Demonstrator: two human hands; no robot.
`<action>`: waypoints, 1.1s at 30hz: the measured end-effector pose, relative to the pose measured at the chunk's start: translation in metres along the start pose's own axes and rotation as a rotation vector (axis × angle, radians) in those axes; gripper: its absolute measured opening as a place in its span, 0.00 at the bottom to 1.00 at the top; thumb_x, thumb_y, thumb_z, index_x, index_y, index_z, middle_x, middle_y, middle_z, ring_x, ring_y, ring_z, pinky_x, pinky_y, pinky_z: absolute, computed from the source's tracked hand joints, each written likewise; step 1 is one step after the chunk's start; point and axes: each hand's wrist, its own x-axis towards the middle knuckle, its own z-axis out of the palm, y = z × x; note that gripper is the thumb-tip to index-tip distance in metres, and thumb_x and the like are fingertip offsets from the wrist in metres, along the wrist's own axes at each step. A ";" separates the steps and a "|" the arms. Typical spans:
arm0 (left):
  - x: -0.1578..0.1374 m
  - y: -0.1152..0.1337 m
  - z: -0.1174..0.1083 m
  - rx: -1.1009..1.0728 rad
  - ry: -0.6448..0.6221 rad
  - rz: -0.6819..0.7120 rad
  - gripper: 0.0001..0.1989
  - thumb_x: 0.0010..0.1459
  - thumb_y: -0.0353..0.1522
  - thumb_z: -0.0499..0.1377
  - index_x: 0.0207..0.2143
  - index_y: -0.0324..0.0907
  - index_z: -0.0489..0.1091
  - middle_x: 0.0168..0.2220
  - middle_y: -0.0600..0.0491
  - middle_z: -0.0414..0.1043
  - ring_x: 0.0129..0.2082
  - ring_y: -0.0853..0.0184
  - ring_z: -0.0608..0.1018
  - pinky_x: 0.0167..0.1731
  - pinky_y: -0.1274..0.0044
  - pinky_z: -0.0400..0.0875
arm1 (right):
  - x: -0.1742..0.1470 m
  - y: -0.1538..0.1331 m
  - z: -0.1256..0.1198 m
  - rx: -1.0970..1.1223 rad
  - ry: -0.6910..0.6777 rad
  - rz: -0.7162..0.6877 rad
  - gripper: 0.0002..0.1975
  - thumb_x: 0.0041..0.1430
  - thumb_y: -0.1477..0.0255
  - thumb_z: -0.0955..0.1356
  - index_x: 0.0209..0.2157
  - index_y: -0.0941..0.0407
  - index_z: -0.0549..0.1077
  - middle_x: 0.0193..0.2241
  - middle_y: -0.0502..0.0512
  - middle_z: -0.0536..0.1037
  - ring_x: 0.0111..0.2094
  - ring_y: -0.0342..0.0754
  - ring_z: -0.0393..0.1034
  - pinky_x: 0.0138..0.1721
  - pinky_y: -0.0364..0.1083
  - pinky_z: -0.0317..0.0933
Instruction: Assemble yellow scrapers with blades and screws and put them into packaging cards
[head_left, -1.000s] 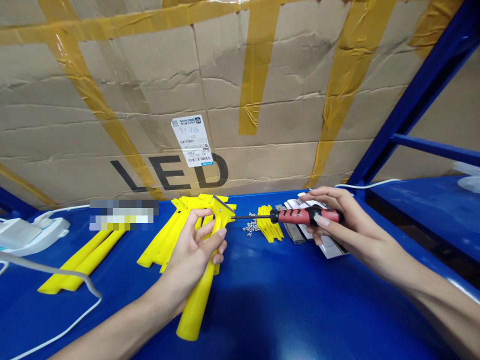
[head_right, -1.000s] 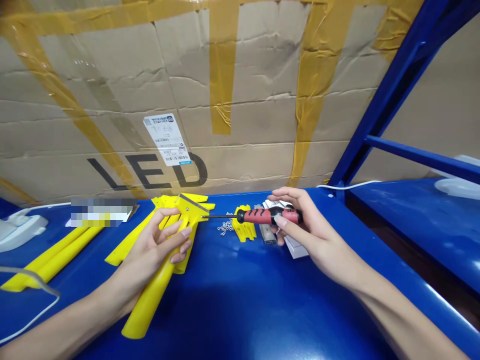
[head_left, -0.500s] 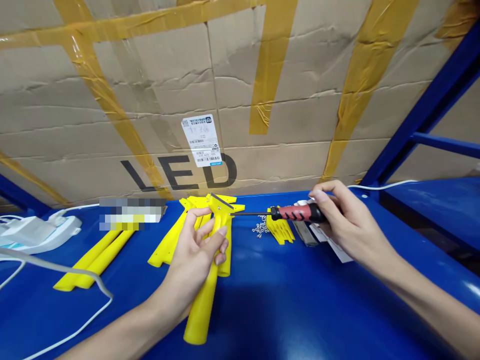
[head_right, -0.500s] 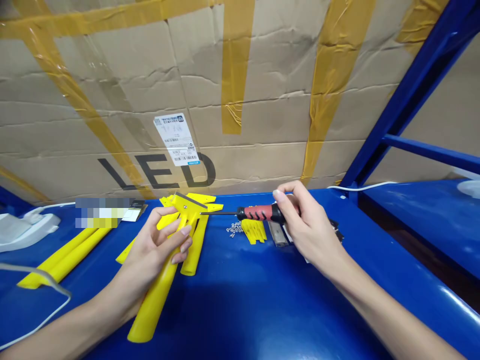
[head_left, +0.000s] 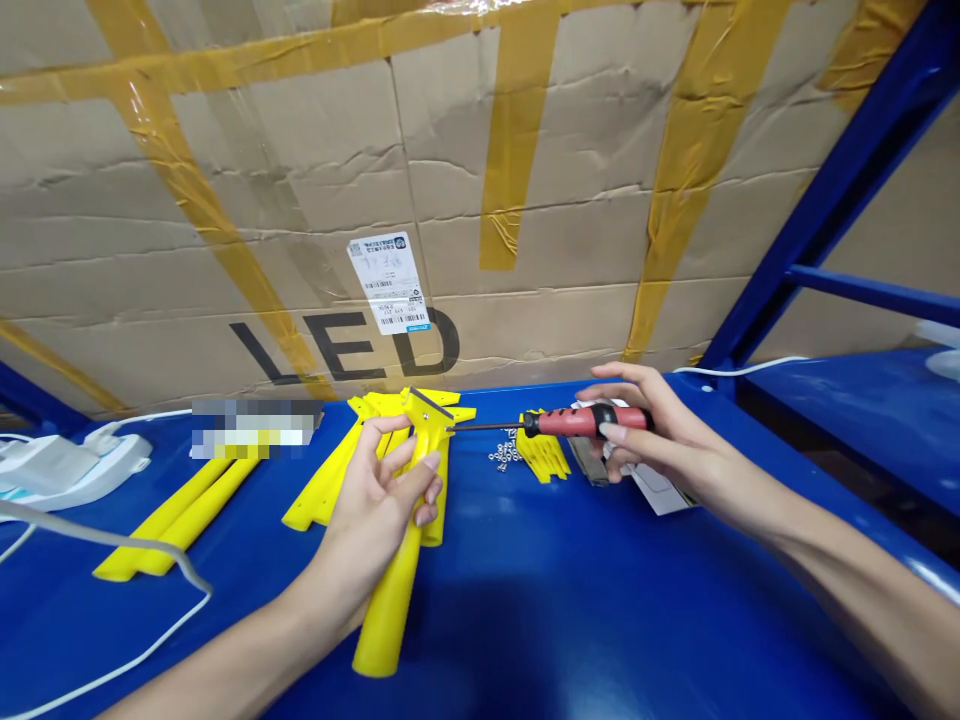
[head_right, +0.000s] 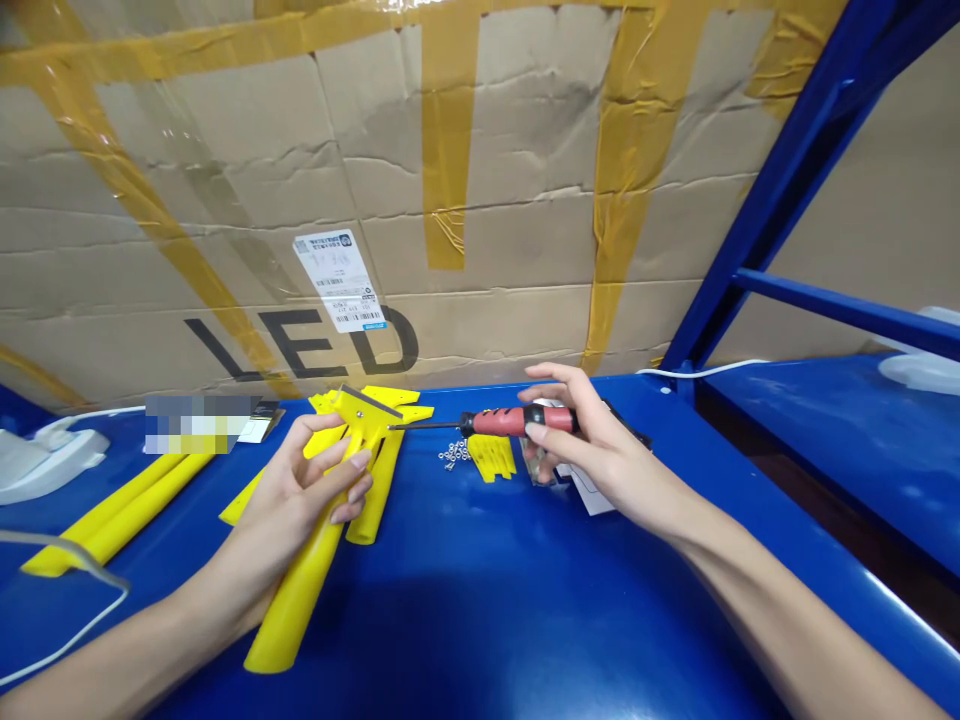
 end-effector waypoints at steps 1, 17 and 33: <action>0.001 0.000 0.000 0.001 0.001 0.008 0.24 0.54 0.33 0.68 0.45 0.48 0.56 0.23 0.63 0.66 0.21 0.75 0.65 0.20 0.85 0.61 | 0.000 0.001 0.000 0.052 -0.013 -0.038 0.23 0.62 0.58 0.70 0.55 0.46 0.61 0.38 0.51 0.75 0.27 0.46 0.72 0.27 0.47 0.69; -0.005 -0.001 0.004 -0.009 -0.009 0.045 0.22 0.55 0.32 0.66 0.44 0.47 0.56 0.24 0.63 0.65 0.22 0.76 0.66 0.20 0.85 0.62 | 0.005 0.005 0.004 -0.092 0.216 -0.111 0.14 0.65 0.56 0.67 0.44 0.50 0.68 0.19 0.42 0.62 0.16 0.39 0.56 0.16 0.39 0.55; 0.001 -0.002 -0.001 -0.017 -0.007 0.054 0.23 0.54 0.34 0.68 0.46 0.48 0.57 0.25 0.61 0.68 0.22 0.75 0.67 0.21 0.84 0.63 | 0.002 0.000 0.001 -0.092 0.038 -0.092 0.20 0.66 0.57 0.67 0.54 0.48 0.63 0.31 0.48 0.74 0.24 0.44 0.70 0.26 0.45 0.68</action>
